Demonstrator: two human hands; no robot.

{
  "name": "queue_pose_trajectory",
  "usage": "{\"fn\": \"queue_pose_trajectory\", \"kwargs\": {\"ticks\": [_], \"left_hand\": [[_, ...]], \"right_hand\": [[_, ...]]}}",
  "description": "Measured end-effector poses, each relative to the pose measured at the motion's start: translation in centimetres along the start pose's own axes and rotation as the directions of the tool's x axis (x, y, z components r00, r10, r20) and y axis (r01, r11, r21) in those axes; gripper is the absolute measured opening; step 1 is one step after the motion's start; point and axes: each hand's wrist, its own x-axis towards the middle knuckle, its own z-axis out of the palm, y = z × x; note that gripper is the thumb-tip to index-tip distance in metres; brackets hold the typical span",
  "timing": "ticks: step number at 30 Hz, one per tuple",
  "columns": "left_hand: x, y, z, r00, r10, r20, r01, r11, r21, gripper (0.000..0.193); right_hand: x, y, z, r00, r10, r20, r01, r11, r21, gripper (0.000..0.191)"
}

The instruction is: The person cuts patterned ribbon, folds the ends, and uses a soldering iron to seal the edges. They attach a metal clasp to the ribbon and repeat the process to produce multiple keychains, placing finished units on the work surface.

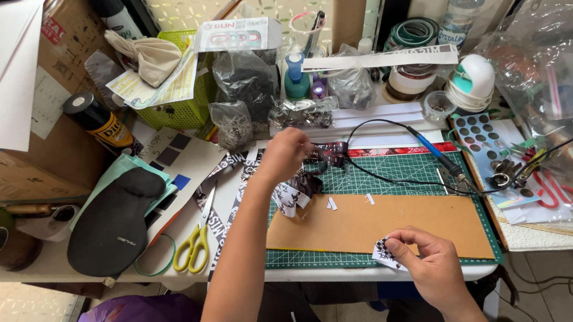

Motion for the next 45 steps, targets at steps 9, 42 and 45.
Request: {"fn": "queue_pose_trajectory", "kwargs": {"ticks": [9,42,45], "left_hand": [[-5.9,7.2,0.2,0.997,0.072,0.034,-0.018,0.621,-0.783,0.014],[-14.6,19.2,-1.3,0.879,0.465,-0.109,-0.458,0.755,-0.470,0.032],[-14.3,18.4,-1.6,0.942,0.334,0.046,-0.227,0.729,-0.646,0.020]], "right_hand": [[0.0,-2.5,0.7,0.937,-0.326,-0.130,0.339,0.935,0.101,0.011],[-3.0,-6.4,0.0,0.788,-0.606,-0.109,0.559,0.779,-0.284,0.015],[-3.3,-6.6,-0.5,0.839,-0.544,0.024,0.536,0.819,-0.205,0.016]]}}
